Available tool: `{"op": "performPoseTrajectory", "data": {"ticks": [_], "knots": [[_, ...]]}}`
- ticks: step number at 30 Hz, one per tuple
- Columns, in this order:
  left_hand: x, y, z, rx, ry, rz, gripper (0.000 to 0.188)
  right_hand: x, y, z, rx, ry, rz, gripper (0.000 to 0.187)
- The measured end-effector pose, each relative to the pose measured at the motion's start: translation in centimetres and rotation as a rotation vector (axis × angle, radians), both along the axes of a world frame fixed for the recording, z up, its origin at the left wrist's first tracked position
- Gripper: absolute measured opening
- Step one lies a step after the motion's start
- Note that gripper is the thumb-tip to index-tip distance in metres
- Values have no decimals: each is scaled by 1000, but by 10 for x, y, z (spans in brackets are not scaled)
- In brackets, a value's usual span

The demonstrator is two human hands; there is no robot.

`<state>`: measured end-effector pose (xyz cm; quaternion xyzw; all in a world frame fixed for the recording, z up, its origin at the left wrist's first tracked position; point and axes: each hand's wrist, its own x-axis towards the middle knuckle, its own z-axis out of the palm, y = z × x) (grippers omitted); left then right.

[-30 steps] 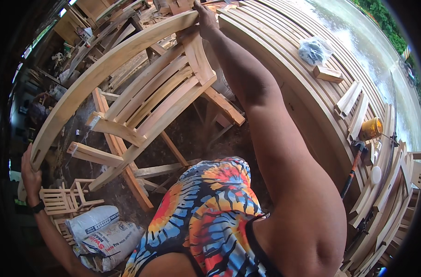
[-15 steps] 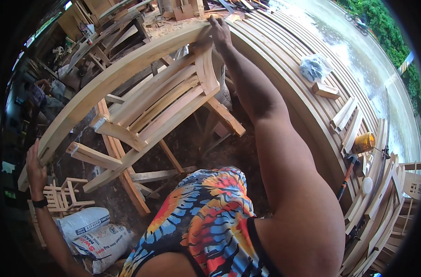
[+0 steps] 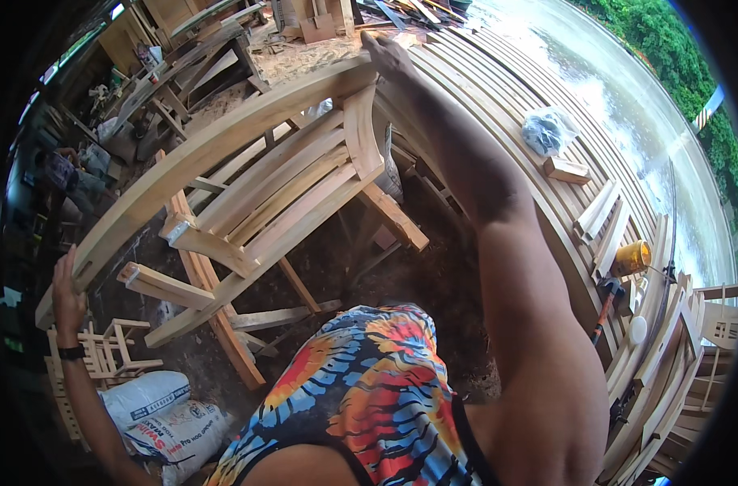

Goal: The person applies glue to wooden chair components using a brush, joins the backrest and seat frame sections by hand, and secures the assembly with a hammer and a large bar clamp.

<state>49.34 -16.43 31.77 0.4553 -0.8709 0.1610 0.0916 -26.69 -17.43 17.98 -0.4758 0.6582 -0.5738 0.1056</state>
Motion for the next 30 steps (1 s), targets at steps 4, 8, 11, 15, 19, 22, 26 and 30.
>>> {"op": "performPoseTrajectory", "data": {"ticks": [4,8,11,15,19,22,26,30], "knots": [[-4,-6,-21,20,14,-28,102,-20,-17,68,99,536,39,72],[7,-3,-29,50,6,13,104,27,-34,127,216,1014,-45,61],[-7,-11,-28,12,-8,-32,105,21,-43,49,396,754,30,76],[-6,-8,-39,48,4,15,104,32,-50,39,719,602,168,96],[11,-11,-66,36,32,-67,102,23,-78,34,849,635,114,89],[4,-5,-52,20,4,-75,91,1,-105,-9,618,757,242,77],[-6,-22,-58,39,21,-95,92,-71,-114,-33,231,976,393,71],[12,-10,-65,8,20,-45,92,-89,-147,-51,14,1068,493,77]]}}
